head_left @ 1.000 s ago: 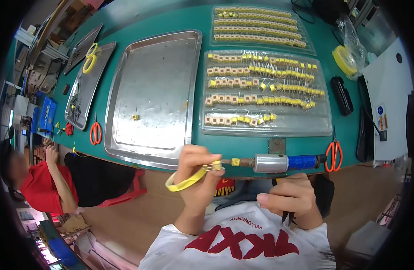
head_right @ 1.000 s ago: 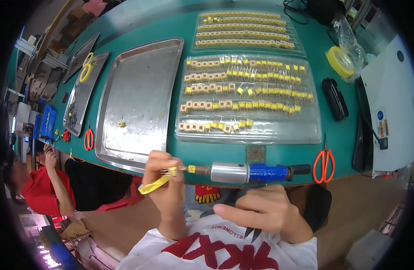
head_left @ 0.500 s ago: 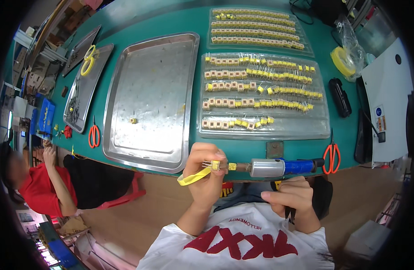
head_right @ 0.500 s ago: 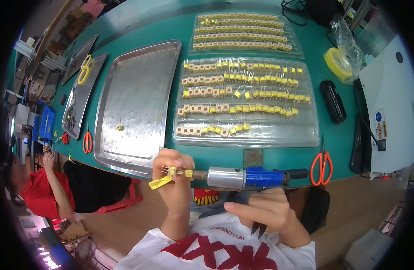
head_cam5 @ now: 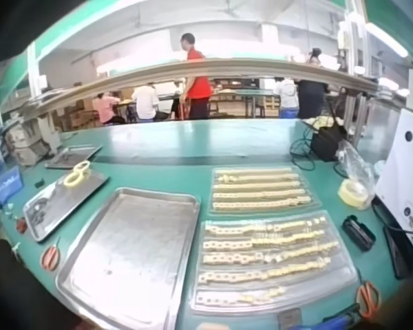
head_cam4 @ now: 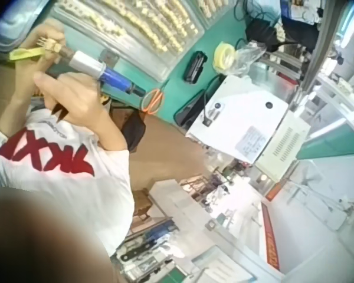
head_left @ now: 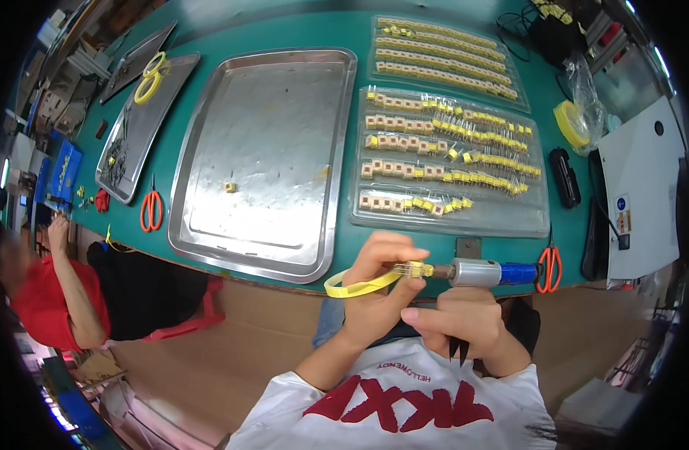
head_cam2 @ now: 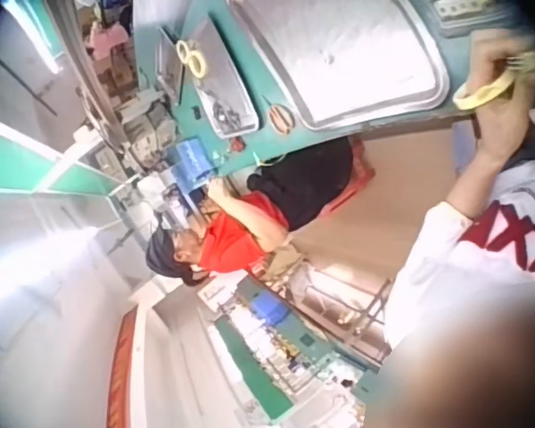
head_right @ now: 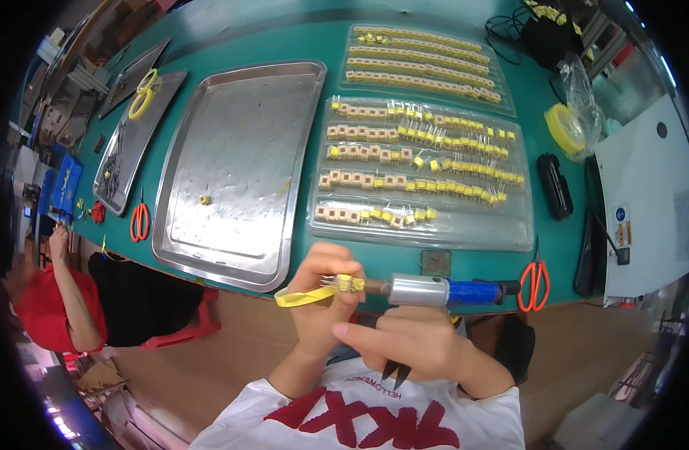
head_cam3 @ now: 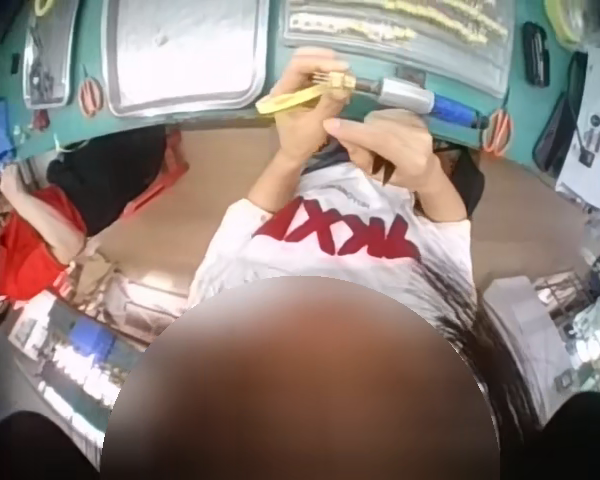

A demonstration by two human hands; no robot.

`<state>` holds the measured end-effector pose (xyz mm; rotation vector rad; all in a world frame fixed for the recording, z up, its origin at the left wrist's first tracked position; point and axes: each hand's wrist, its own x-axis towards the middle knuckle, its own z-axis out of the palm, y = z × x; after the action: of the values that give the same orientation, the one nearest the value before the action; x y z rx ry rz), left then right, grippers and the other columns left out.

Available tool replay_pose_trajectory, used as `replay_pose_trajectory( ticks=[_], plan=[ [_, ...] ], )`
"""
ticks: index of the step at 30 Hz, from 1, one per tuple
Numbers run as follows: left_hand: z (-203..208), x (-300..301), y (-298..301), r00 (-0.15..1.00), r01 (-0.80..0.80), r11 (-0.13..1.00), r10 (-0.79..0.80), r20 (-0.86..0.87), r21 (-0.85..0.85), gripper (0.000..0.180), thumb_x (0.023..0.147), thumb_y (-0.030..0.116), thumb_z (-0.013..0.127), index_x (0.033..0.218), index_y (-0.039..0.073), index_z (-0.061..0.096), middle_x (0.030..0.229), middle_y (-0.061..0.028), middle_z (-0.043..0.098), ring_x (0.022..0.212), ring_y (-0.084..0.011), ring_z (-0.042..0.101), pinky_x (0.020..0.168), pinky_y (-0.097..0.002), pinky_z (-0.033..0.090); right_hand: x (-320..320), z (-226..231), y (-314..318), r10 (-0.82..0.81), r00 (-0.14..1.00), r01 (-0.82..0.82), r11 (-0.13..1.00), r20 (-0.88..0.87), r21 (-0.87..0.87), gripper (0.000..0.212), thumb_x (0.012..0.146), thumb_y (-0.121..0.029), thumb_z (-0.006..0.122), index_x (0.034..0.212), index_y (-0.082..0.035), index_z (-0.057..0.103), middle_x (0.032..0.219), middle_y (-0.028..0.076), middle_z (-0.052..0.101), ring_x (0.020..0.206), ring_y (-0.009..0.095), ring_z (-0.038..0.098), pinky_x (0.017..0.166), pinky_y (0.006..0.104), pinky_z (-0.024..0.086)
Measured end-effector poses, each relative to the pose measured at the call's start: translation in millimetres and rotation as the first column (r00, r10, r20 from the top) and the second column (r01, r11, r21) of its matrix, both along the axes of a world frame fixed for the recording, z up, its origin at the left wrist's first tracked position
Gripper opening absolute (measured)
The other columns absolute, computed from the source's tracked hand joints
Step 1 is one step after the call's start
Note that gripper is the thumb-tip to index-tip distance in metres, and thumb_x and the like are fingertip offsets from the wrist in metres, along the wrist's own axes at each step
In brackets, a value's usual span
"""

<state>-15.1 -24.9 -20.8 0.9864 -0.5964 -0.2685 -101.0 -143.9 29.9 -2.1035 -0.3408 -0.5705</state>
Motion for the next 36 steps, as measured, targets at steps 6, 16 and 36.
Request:
replay_pose_trajectory(
  ticks=[6,16,36],
  plan=[
    [8,-13,34,0.897,0.402,0.881,-0.324,-0.301,0.249,0.035,0.085,0.012,0.063,0.117,0.001,0.051,0.105,-0.0079,0.051,0.083,-0.0140,0.058,0.072,-0.0277,0.048,-5,13,-9,0.086,0.989,-0.097,0.991,-0.121,-0.092,0.050,0.068,-0.004,0.072,0.117,-0.004,0.060,0.057,0.000,0.052,0.050,0.015,0.056,0.048,0.0269,0.045],
    [31,-13,50,0.811,0.448,0.687,-0.582,0.064,0.572,0.031,0.081,0.005,0.055,0.112,0.001,0.053,0.104,-0.0127,0.054,0.092,-0.0319,0.057,0.075,-0.0379,0.047,-3,39,-17,0.209,0.852,-0.224,0.974,-0.479,0.025,0.044,0.075,-0.010,0.069,0.116,-0.009,0.055,0.088,0.008,0.065,0.068,0.025,0.064,0.058,0.0307,0.052],
    [34,-5,48,0.778,0.620,0.648,-0.580,-0.242,0.442,0.031,0.099,0.025,0.040,0.108,-0.001,0.054,0.102,-0.0167,0.062,0.094,-0.0261,0.062,0.080,-0.0343,0.048,40,88,-27,0.197,0.931,-0.285,0.918,-0.307,-0.275,0.014,0.072,-0.008,0.070,0.085,-0.006,0.064,0.061,0.000,0.053,0.051,0.015,0.055,0.045,0.0271,0.042]
  ],
)
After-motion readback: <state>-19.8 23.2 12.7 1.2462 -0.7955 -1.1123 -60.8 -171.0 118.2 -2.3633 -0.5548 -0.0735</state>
